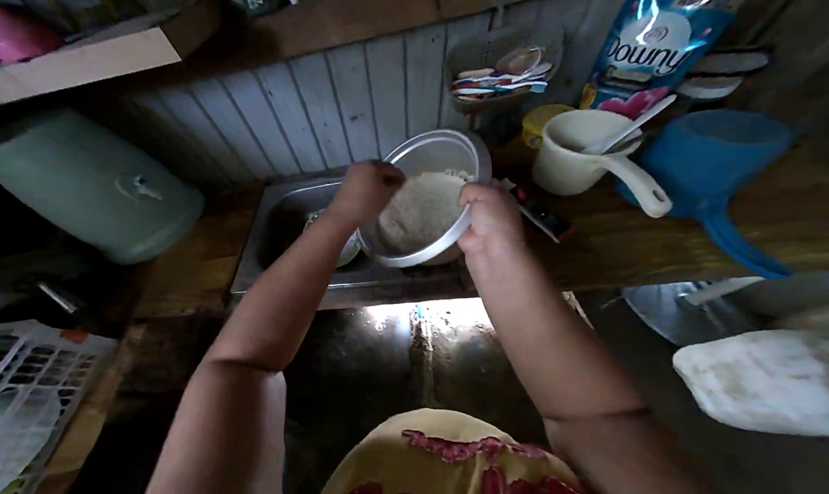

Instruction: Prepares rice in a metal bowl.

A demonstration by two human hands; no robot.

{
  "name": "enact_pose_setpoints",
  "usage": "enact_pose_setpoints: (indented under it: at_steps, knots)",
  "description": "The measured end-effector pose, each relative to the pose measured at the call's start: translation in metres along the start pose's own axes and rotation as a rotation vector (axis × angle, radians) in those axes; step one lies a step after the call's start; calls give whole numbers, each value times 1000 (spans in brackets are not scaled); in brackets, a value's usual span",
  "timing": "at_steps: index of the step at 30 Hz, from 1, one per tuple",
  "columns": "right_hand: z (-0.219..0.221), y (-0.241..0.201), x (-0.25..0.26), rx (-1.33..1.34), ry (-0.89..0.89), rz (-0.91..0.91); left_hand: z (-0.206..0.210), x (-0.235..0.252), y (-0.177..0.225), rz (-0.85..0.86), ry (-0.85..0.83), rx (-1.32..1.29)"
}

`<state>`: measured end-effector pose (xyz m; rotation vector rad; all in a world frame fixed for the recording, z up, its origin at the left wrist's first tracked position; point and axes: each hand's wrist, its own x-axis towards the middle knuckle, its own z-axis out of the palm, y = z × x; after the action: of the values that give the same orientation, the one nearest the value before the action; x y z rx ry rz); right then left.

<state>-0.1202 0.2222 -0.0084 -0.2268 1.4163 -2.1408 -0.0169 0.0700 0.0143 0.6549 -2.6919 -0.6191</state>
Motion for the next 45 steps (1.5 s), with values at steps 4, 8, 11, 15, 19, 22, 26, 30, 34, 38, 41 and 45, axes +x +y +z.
enact_pose_setpoints:
  at_steps: [4, 8, 11, 15, 19, 22, 26, 30, 34, 38, 41, 45]
  knots:
    - [10, -13, 14, -159, -24, -56, 30, -8, -48, -361, 539, -689]
    - [22, -22, 27, -324, -65, -84, 96, -12, -71, -670, 601, -1295]
    - [31, -24, 31, -462, -48, -102, 129, -5, -71, -734, 687, -1591]
    - [36, -20, 38, -560, -57, -151, 147, 1, -63, -698, 764, -1781]
    - [37, -17, 41, -604, -54, -167, 151, 6, -55, -746, 786, -1809]
    - [33, -14, 44, -642, -29, -170, 154, 8, -52, -795, 780, -1807]
    - [31, -9, 47, -687, -21, -179, 165, 11, -53, -797, 766, -1835]
    - [32, -9, 48, -722, -11, -215, 169, 15, -55, -772, 747, -1869]
    - [35, -11, 47, -738, -18, -243, 168, 19, -54, -767, 774, -1920]
    - [38, -14, 46, -754, -18, -263, 165, 20, -53, -765, 783, -1953]
    - [40, -15, 47, -741, 3, -246, 164, 21, -56, -727, 775, -2020]
    - [39, -15, 50, -731, 19, -245, 161, 20, -57, -718, 800, -2087]
